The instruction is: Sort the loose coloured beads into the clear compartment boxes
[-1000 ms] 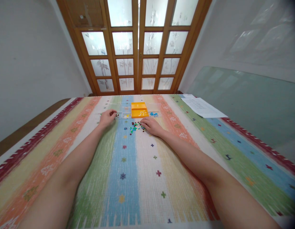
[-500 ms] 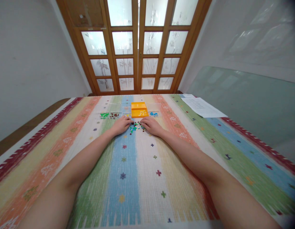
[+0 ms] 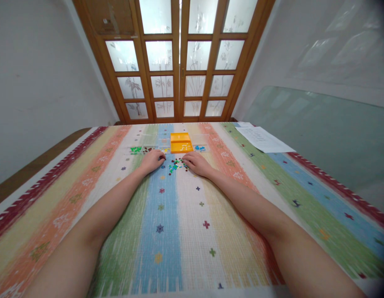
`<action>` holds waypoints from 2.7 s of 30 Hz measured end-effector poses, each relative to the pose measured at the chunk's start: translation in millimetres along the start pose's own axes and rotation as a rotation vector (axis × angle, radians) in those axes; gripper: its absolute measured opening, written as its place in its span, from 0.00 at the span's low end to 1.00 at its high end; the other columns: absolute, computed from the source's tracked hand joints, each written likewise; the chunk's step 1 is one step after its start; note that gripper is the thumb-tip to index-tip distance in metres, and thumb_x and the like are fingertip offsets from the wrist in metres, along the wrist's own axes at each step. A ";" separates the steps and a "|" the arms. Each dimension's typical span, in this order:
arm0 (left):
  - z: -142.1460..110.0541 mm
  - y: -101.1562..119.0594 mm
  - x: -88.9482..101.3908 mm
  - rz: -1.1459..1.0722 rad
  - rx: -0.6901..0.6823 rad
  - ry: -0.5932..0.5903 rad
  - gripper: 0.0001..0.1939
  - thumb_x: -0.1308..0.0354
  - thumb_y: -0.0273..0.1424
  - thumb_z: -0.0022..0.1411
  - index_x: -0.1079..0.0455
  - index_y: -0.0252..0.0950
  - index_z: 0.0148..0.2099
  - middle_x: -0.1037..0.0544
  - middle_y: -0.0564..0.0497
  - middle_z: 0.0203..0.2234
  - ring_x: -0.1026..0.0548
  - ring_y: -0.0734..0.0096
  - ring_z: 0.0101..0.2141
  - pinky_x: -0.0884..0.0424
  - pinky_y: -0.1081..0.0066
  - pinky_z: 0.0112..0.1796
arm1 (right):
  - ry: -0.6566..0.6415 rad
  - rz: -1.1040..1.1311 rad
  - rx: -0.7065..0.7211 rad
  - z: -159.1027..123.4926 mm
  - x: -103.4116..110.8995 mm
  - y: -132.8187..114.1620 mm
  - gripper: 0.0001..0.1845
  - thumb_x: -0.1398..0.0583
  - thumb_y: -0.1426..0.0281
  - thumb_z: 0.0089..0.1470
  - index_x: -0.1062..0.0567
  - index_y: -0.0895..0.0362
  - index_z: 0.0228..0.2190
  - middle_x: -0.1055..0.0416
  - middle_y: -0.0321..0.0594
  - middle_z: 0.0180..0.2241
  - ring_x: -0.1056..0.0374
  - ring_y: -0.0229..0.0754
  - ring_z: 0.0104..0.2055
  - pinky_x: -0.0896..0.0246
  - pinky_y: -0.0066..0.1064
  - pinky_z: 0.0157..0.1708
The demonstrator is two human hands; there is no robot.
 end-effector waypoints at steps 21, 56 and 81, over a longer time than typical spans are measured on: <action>-20.9 -91.4 41.7 -0.032 0.500 0.370 0.18 0.44 0.38 0.69 0.22 0.40 0.57 0.17 0.47 0.33 0.21 0.56 0.37 0.35 0.67 0.36 | -0.040 -0.020 0.134 2.0 -2.9 -32.7 0.15 0.43 0.67 0.71 0.19 0.51 0.53 0.23 0.47 0.56 0.30 0.51 0.59 0.37 0.49 0.62; -5.3 -1.4 7.4 -0.103 0.034 0.101 0.16 0.45 0.36 0.71 0.18 0.43 0.53 0.17 0.48 0.35 0.22 0.60 0.36 0.31 0.65 0.42 | 0.201 -0.062 -0.099 41.7 11.6 24.2 0.19 0.46 0.68 0.72 0.17 0.54 0.52 0.23 0.49 0.56 0.28 0.51 0.58 0.36 0.48 0.63; -10.3 36.8 -13.4 -0.221 -0.191 -0.136 0.15 0.42 0.34 0.65 0.17 0.39 0.47 0.25 0.54 0.24 0.30 0.70 0.27 0.41 0.71 0.32 | 0.142 -0.091 0.030 27.6 -3.3 -8.9 0.11 0.41 0.70 0.69 0.17 0.54 0.41 0.21 0.46 0.44 0.30 0.50 0.50 0.38 0.43 0.54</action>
Point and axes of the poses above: each hand's wrist, its own z-axis towards the middle knuckle, its own x-axis out of the back of the hand, y = z × x, the point moved 10 cm from there along z, towards the middle knuckle
